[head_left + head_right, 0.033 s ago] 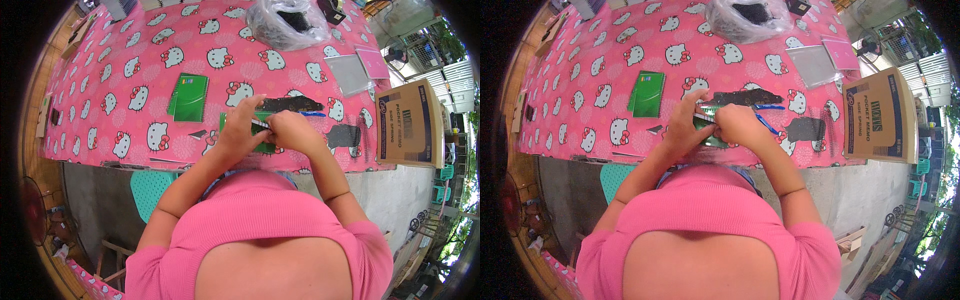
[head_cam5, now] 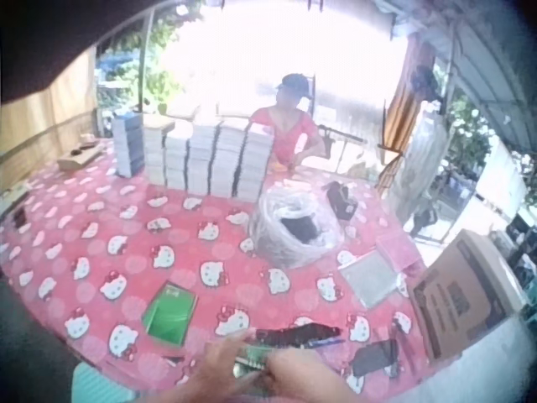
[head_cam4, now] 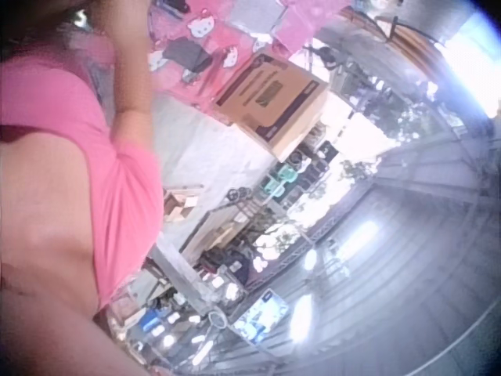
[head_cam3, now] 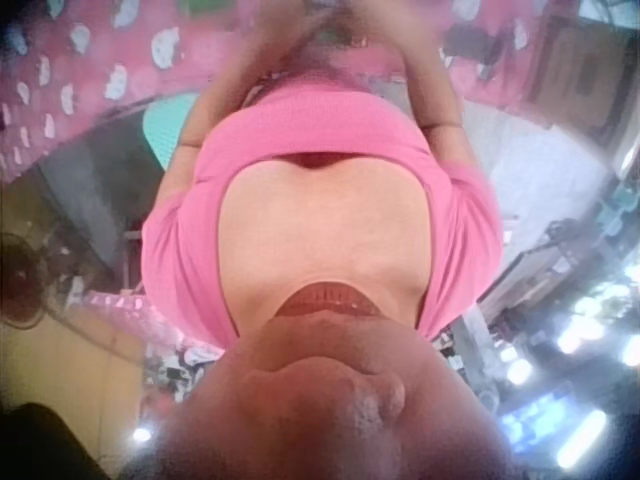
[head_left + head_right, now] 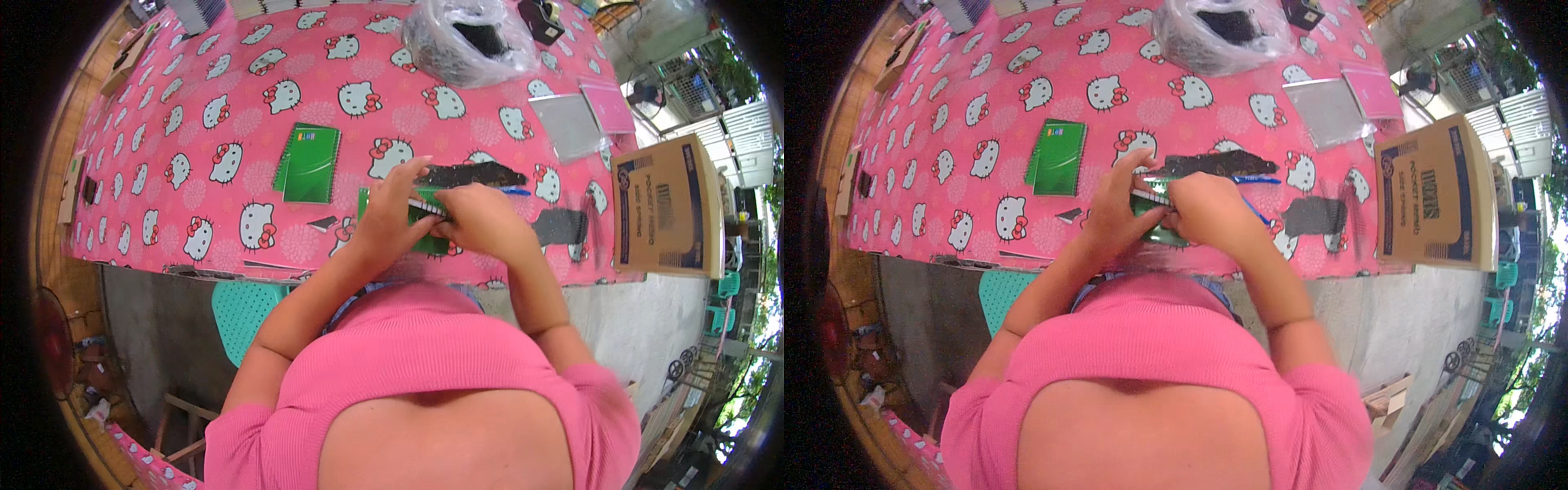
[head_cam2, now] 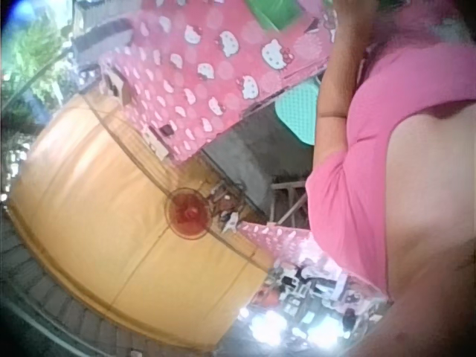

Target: The person repeatedly inserts a metal spiral binding into the punched holes of green notebooks, then uses pliers to crimp the ends and secure the binding. They handle multiple notebooks one at a time, stacking completed units on the table.

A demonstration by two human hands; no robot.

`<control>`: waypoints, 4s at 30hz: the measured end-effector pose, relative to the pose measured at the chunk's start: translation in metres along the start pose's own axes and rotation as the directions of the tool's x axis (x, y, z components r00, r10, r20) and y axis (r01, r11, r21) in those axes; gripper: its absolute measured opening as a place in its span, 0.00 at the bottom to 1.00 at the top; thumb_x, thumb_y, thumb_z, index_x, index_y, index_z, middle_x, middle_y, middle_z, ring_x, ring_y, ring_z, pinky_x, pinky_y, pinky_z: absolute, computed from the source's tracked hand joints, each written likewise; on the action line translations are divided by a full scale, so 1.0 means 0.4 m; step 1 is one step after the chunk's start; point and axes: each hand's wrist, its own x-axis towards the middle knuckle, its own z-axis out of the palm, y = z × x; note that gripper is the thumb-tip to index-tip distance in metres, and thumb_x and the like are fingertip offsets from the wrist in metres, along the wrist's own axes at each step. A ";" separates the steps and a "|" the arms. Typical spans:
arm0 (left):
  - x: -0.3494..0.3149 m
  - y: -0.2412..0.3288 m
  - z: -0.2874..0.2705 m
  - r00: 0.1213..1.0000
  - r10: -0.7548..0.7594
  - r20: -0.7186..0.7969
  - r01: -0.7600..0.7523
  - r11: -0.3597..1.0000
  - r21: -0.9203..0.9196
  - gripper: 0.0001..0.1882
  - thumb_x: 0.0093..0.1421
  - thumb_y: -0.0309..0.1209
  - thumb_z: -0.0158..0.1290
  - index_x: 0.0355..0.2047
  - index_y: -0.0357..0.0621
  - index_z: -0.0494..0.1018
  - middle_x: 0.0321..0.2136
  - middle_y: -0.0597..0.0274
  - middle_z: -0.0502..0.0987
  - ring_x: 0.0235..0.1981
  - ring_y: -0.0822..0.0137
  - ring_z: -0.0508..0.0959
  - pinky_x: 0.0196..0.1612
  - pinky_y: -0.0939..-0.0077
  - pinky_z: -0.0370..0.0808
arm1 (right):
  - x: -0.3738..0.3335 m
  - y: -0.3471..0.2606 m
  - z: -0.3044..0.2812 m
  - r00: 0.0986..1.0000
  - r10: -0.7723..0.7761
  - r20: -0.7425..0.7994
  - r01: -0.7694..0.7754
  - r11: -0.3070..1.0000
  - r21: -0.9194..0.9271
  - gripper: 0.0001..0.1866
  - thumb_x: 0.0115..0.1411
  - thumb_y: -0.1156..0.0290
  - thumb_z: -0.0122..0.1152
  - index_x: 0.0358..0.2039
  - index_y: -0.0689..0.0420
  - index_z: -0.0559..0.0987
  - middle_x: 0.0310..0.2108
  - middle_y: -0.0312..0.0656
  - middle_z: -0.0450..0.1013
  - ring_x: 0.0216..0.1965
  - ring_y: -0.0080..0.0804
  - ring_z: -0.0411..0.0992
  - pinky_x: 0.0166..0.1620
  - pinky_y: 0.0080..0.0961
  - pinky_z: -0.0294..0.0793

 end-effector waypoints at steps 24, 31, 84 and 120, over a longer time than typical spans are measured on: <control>-0.043 -0.078 -0.049 0.921 -0.382 -0.075 0.301 0.822 -0.484 0.16 0.53 0.16 0.58 0.43 0.35 0.77 0.35 0.61 0.80 0.37 0.73 0.80 0.42 0.80 0.77 | 0.042 -0.028 0.046 0.988 -0.070 -0.135 0.064 0.997 -0.048 0.21 0.48 0.61 0.68 0.40 0.58 0.75 0.33 0.47 0.75 0.38 0.47 0.75 0.39 0.39 0.73; -0.042 -0.086 -0.050 0.929 -0.360 -0.080 0.265 0.802 -0.535 0.13 0.53 0.15 0.59 0.39 0.34 0.79 0.35 0.60 0.80 0.37 0.74 0.79 0.42 0.81 0.77 | 0.058 -0.021 0.046 0.989 -0.014 -0.146 0.011 1.000 -0.022 0.22 0.48 0.64 0.68 0.44 0.57 0.76 0.36 0.47 0.75 0.40 0.46 0.75 0.40 0.38 0.73; -0.135 -0.083 -0.033 0.921 0.225 0.317 -0.299 0.931 0.208 0.10 0.51 0.23 0.58 0.31 0.40 0.68 0.50 0.52 0.74 0.55 0.46 0.71 0.58 0.49 0.65 | -0.037 0.257 0.181 0.890 0.019 -0.455 0.010 0.998 0.060 0.21 0.58 0.53 0.59 0.43 0.58 0.75 0.36 0.45 0.68 0.40 0.46 0.68 0.43 0.39 0.67; -0.124 -0.066 -0.039 0.939 0.089 0.332 -0.133 0.985 0.112 0.12 0.52 0.19 0.58 0.33 0.40 0.67 0.51 0.53 0.75 0.57 0.48 0.70 0.61 0.51 0.62 | -0.015 0.286 0.204 0.929 0.105 -0.355 -0.112 0.994 0.002 0.30 0.51 0.41 0.62 0.29 0.61 0.77 0.26 0.50 0.73 0.29 0.49 0.74 0.32 0.43 0.71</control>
